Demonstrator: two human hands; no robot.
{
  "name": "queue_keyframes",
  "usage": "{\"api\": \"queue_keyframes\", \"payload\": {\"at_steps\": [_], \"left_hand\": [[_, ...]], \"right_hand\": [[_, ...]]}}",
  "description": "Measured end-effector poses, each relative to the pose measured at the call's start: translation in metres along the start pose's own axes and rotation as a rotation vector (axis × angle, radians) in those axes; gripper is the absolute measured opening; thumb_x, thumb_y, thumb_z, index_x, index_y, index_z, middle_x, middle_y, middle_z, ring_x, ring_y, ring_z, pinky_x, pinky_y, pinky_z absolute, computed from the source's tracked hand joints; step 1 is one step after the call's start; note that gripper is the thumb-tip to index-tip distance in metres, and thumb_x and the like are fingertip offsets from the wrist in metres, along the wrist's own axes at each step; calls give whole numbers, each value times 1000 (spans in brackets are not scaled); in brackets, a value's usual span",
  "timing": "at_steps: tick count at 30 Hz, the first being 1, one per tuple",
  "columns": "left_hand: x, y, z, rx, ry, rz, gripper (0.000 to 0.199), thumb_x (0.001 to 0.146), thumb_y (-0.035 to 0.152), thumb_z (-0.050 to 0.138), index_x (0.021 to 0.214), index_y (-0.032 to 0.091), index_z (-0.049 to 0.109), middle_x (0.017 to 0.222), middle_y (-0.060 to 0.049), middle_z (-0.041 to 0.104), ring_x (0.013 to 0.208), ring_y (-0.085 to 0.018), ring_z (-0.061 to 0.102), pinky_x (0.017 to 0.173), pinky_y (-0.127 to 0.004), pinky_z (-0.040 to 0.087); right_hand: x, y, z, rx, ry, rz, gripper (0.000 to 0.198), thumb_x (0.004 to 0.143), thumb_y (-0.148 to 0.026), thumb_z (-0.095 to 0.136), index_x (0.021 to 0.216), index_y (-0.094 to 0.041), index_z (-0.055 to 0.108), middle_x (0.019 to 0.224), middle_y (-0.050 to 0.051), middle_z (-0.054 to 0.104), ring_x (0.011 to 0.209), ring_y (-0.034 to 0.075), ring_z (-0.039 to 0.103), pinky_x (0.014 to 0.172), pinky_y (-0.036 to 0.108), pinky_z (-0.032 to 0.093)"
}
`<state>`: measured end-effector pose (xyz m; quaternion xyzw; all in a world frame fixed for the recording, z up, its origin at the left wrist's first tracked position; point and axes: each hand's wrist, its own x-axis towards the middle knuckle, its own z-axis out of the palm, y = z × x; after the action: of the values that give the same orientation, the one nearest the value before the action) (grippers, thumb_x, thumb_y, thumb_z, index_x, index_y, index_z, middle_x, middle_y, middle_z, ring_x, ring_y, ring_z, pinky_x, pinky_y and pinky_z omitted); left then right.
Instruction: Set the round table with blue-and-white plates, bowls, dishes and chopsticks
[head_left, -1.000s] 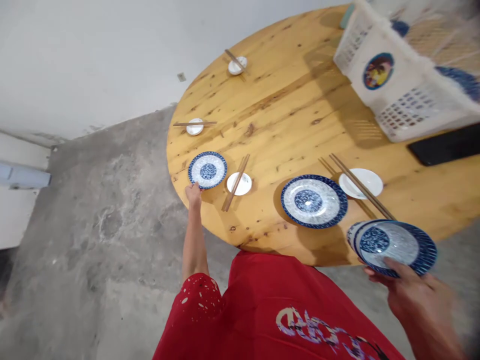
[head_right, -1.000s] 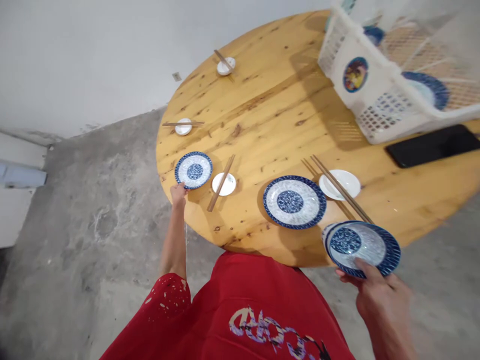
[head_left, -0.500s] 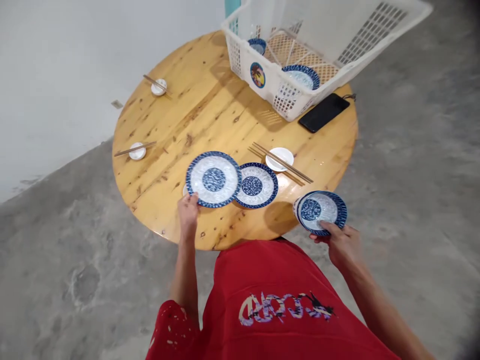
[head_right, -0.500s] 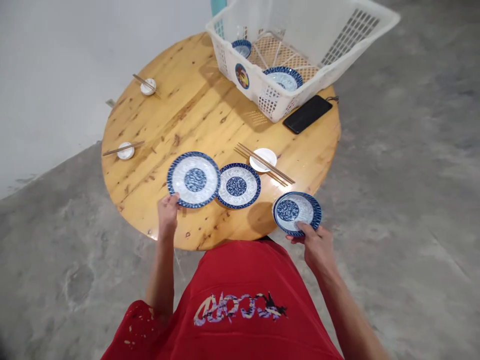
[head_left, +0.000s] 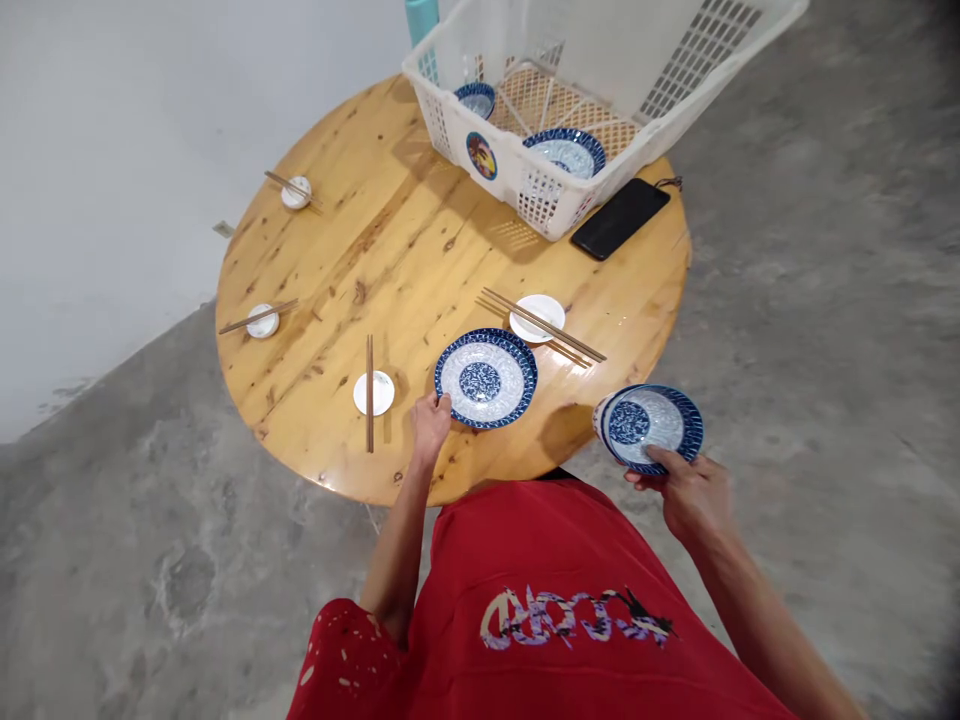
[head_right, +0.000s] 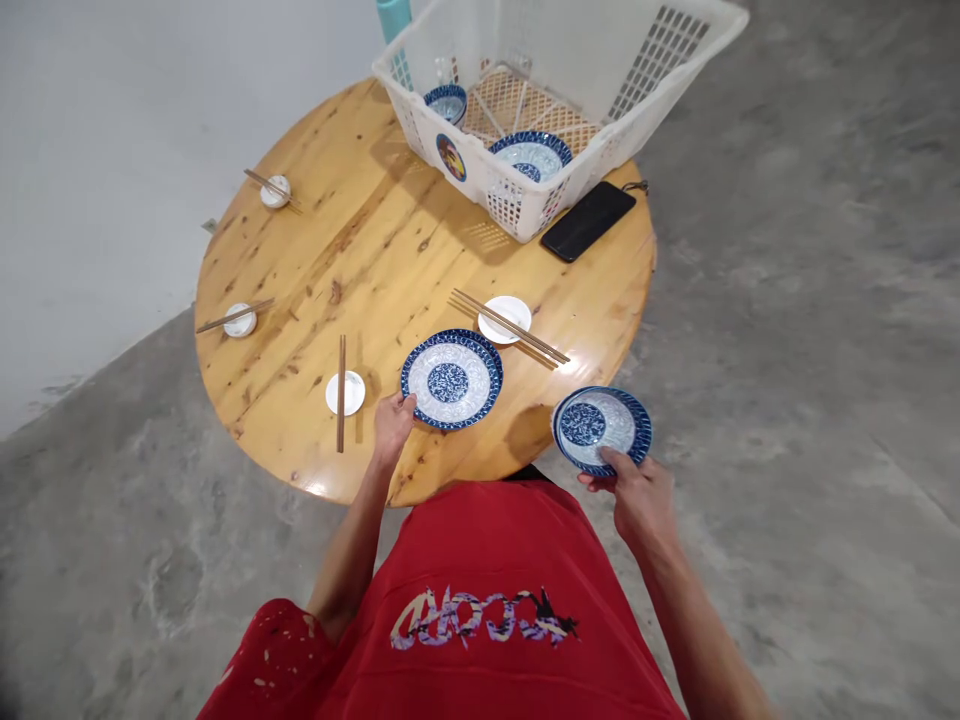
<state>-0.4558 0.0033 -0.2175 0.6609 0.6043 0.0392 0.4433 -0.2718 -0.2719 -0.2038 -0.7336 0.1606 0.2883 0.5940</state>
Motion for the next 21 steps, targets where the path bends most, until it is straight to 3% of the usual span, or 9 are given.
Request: {"api": "queue_keyframes", "payload": {"at_steps": [5,10,21], "left_hand": [[2,2,3,149,22,106,34,94,29,51,61,19,55,61,-2,60,67,-19,60,62,-25,36],[3,6,-2,233,-18,96,35,97,32,51,67,19,62,59,-4,65,69,-22,66,68,-27,40],[6,12,3,442,23,77,41,98,45,54,72,18,70,90,-19,76,100,-31,70,84,-32,45]], "right_hand": [[5,-1,-1,3,-2,-18,28,51,-34,79,64,-14,66,55,5,66,40,20,61,33,26,47],[9,-3,3,-3,-22,-32,27,51,-34,78,63,-14,66,54,5,65,39,20,60,33,27,47],[7,-4,5,-33,-50,-24,27,52,-35,78,64,-13,68,57,4,64,40,16,57,35,25,46]]}}
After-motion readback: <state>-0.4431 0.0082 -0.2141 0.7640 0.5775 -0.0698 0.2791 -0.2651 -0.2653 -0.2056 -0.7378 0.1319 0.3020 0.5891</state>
